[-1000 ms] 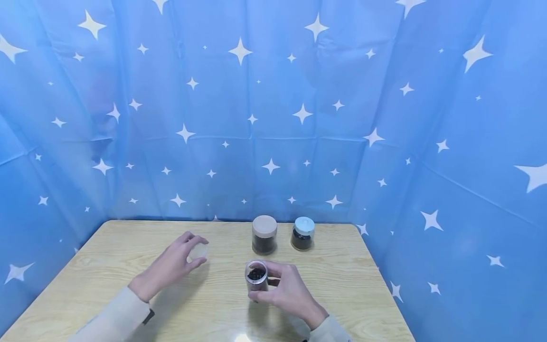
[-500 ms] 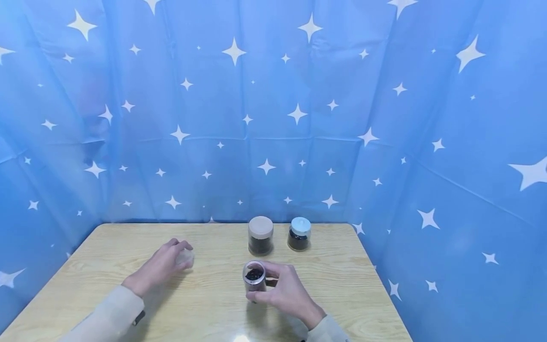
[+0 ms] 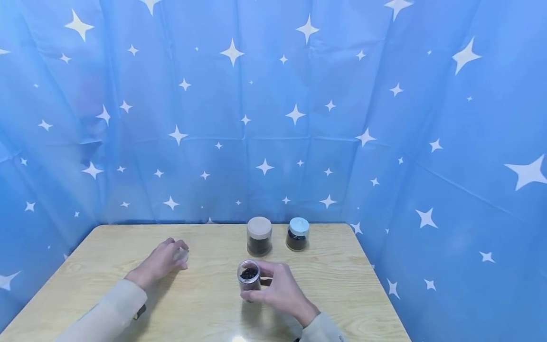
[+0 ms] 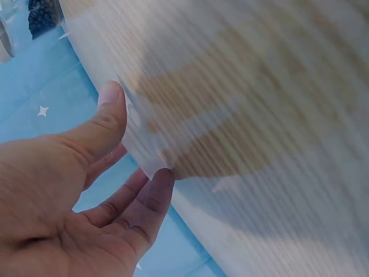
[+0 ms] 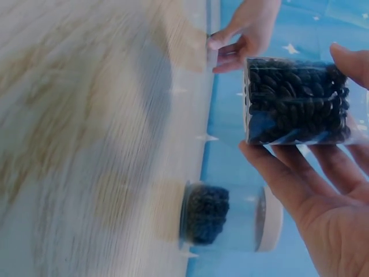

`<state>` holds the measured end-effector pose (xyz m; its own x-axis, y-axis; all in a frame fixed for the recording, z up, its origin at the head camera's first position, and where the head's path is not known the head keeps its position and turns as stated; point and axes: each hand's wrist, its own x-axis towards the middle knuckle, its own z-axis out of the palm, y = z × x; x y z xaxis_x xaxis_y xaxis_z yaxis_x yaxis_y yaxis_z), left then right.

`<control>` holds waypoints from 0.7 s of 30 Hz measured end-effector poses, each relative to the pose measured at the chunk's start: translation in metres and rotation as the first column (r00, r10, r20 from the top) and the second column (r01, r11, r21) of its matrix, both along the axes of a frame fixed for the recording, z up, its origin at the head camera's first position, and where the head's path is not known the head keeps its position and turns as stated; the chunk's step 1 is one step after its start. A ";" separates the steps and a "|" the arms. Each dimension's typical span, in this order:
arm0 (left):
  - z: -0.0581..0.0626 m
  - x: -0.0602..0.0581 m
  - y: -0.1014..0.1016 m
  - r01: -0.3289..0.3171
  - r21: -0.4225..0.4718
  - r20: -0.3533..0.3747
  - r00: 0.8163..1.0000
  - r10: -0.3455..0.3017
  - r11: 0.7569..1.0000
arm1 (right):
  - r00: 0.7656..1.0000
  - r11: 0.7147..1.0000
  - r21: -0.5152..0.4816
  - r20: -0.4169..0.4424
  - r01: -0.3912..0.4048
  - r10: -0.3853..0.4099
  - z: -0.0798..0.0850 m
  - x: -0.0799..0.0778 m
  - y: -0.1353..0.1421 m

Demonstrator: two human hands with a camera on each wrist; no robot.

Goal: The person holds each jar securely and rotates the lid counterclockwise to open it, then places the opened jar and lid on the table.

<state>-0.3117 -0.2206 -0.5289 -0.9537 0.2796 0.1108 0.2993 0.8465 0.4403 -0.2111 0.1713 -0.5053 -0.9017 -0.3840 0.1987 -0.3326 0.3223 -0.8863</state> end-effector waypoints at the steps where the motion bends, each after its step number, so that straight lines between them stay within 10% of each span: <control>1: -0.001 -0.001 0.000 0.000 -0.002 -0.005 1.000 0.000 1.000 | 1.000 1.000 0.002 -0.004 -0.001 0.001 0.000 0.000 -0.001; 21: 0.003 0.009 -0.007 -0.025 -0.036 -0.015 1.000 0.025 0.999 | 1.000 0.999 0.031 0.009 0.018 -0.018 0.004 -0.011 -0.025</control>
